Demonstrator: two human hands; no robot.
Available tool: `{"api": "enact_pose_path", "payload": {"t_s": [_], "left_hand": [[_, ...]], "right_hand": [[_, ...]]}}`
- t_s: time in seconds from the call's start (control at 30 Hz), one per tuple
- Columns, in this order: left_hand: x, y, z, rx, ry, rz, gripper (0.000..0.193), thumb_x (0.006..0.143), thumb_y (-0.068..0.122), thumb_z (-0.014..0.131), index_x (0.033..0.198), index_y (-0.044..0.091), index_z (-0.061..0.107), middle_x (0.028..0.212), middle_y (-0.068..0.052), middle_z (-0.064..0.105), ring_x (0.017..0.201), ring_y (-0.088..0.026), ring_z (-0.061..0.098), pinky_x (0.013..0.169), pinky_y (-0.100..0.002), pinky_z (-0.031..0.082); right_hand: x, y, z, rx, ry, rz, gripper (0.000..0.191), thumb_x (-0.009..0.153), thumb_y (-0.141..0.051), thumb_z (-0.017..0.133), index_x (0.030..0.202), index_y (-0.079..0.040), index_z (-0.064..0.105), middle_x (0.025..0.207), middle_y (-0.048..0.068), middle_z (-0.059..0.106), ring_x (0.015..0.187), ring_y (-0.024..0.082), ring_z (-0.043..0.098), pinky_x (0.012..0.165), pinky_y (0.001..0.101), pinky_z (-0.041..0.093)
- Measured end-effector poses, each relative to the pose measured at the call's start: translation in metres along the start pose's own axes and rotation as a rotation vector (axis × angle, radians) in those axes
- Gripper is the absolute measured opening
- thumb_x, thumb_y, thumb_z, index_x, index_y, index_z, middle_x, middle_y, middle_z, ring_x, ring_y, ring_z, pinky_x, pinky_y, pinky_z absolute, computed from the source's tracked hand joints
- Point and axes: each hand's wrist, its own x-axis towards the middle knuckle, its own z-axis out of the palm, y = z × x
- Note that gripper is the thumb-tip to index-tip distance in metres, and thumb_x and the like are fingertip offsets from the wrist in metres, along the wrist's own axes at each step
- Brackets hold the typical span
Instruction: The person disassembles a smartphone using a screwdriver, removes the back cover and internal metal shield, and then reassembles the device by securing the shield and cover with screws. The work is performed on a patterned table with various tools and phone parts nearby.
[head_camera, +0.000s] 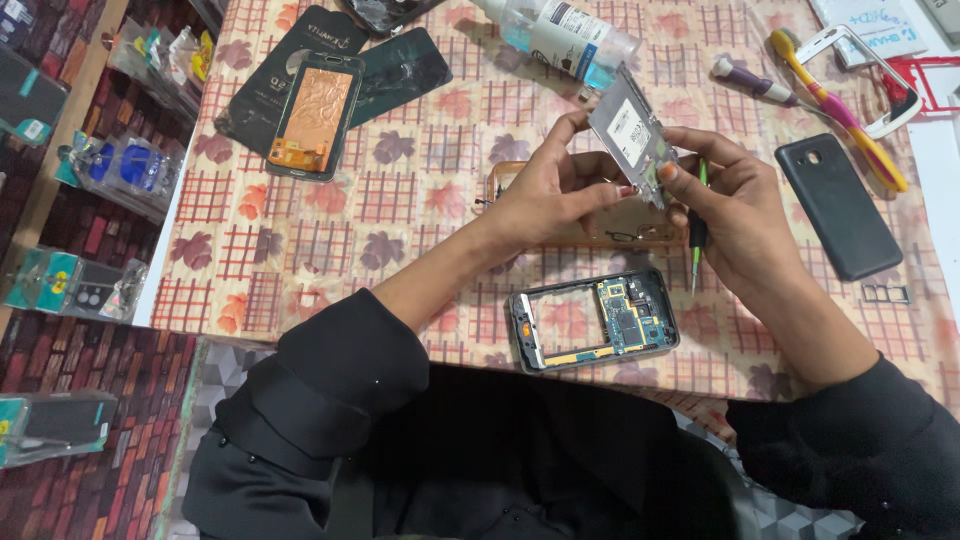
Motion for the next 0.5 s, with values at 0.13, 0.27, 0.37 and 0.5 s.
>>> {"api": "enact_pose_path", "payload": {"t_s": [0.13,0.27,0.37,0.5], "left_hand": [[0.003,-0.003,0.001,-0.04,-0.074,-0.056,0.088,0.097,0.011,0.063,0.157,0.014,-0.001,0.117,-0.015,0.066,0.083,-0.015,0.065,0.064,-0.028,0.059],[0.003,-0.013,0.0,-0.044,-0.099,-0.051,0.08,0.1,0.013,0.06,0.156,0.011,0.003,0.117,-0.012,0.065,0.076,-0.013,0.059,0.063,-0.028,0.056],[0.005,-0.021,-0.004,-0.016,-0.113,-0.093,0.055,0.102,0.015,0.059,0.146,0.003,0.027,0.107,-0.007,0.062,0.076,-0.012,0.057,0.064,-0.029,0.055],[0.005,-0.023,-0.006,-0.097,-0.168,-0.167,0.031,0.107,0.018,0.057,0.127,-0.005,0.056,0.09,-0.004,0.056,0.077,-0.011,0.054,0.067,-0.029,0.052]], "right_hand": [[-0.001,0.002,0.002,0.006,-0.009,0.007,0.038,0.101,-0.003,0.067,0.138,0.001,0.06,0.096,0.002,0.066,0.07,0.002,0.056,0.057,0.0146,0.05],[-0.001,0.003,0.003,0.021,-0.039,0.013,0.038,0.101,-0.002,0.066,0.138,0.002,0.061,0.094,0.001,0.063,0.068,0.002,0.056,0.055,0.0145,0.051],[-0.002,0.001,0.003,0.026,-0.031,0.023,0.038,0.1,-0.001,0.066,0.138,0.002,0.06,0.095,0.002,0.064,0.069,0.002,0.058,0.056,0.0145,0.052],[-0.003,0.0,0.004,0.049,-0.045,0.015,0.038,0.101,-0.001,0.066,0.139,0.001,0.061,0.095,0.002,0.064,0.069,0.002,0.058,0.057,0.0145,0.053]]}}
